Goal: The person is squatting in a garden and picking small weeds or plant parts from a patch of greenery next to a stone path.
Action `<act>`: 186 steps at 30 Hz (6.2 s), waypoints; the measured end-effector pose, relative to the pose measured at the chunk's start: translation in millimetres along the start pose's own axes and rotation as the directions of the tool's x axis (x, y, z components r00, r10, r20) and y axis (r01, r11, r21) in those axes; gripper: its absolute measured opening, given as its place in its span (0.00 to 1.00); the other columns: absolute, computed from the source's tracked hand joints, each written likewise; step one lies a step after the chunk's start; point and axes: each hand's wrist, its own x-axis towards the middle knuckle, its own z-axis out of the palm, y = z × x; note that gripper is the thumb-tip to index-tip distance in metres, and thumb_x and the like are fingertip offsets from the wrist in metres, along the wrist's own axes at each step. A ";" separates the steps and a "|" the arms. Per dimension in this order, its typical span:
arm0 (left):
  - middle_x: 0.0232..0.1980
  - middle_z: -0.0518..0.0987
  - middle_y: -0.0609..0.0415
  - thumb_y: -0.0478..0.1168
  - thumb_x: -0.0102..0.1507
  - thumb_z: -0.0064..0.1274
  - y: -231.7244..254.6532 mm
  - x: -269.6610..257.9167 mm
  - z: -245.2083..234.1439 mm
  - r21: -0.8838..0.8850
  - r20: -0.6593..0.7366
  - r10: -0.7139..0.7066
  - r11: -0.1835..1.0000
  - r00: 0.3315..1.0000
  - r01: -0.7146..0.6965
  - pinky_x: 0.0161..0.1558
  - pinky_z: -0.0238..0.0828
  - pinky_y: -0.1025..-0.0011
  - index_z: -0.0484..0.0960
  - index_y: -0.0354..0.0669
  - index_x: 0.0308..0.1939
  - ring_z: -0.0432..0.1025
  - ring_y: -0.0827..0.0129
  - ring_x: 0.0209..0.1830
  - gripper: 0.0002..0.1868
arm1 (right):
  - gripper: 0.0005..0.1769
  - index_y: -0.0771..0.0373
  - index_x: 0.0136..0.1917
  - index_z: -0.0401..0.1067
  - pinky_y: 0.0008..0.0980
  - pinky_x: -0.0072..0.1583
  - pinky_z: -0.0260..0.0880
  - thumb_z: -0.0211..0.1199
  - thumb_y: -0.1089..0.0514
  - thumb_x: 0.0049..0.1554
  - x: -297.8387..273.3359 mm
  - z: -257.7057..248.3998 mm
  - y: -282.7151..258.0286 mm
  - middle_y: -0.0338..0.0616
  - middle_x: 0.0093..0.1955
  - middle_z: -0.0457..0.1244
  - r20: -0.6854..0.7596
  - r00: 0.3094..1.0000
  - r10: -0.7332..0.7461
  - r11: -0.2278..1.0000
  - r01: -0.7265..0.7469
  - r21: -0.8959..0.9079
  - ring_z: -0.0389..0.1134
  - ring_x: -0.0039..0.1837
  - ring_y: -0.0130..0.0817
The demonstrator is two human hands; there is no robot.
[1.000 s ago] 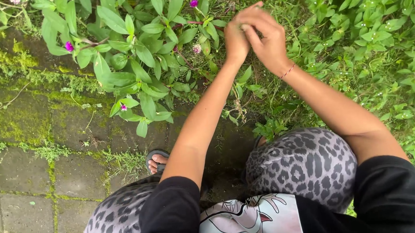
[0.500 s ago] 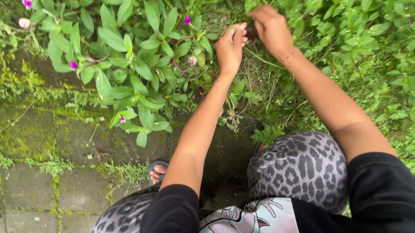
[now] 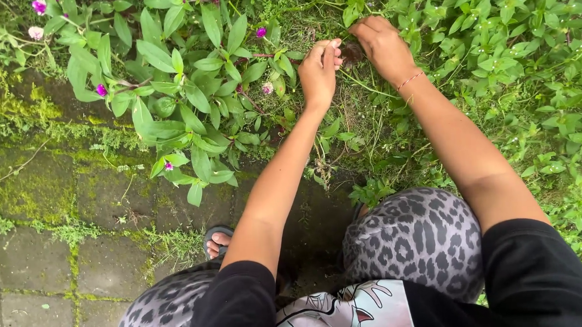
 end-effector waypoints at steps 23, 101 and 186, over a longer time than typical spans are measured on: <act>0.34 0.83 0.56 0.39 0.68 0.46 15.1 -26.9 -70.9 -0.151 -0.127 -0.181 0.975 0.975 0.161 0.35 0.79 0.79 0.83 0.43 0.43 0.76 0.74 0.30 0.10 | 0.06 0.71 0.48 0.68 0.32 0.45 0.71 0.58 0.77 0.60 6.7 30.0 -94.2 0.47 0.41 0.59 0.113 0.980 -0.163 0.959 0.131 0.251 0.61 0.44 0.37; 0.39 0.85 0.52 0.48 0.66 0.42 3.5 -170.3 -280.2 0.624 0.738 -0.582 0.781 0.341 -0.015 0.50 0.73 0.61 0.81 0.50 0.48 0.78 0.57 0.46 0.14 | 0.17 0.58 0.58 0.77 0.45 0.61 0.73 0.51 0.64 0.62 108.7 -109.8 -252.8 0.52 0.51 0.71 0.913 0.351 -0.207 0.886 -0.328 0.327 0.74 0.52 0.45; 0.33 0.83 0.62 0.42 0.69 0.48 97.3 -104.2 -162.0 -0.097 0.298 -0.328 0.924 0.897 0.370 0.27 0.66 0.88 0.73 0.49 0.67 0.68 0.83 0.25 0.21 | 0.08 0.57 0.44 0.78 0.19 0.41 0.61 0.60 0.58 0.64 61.0 -56.6 -160.9 0.36 0.42 0.72 0.846 0.533 0.006 0.506 -0.731 0.457 0.62 0.36 0.18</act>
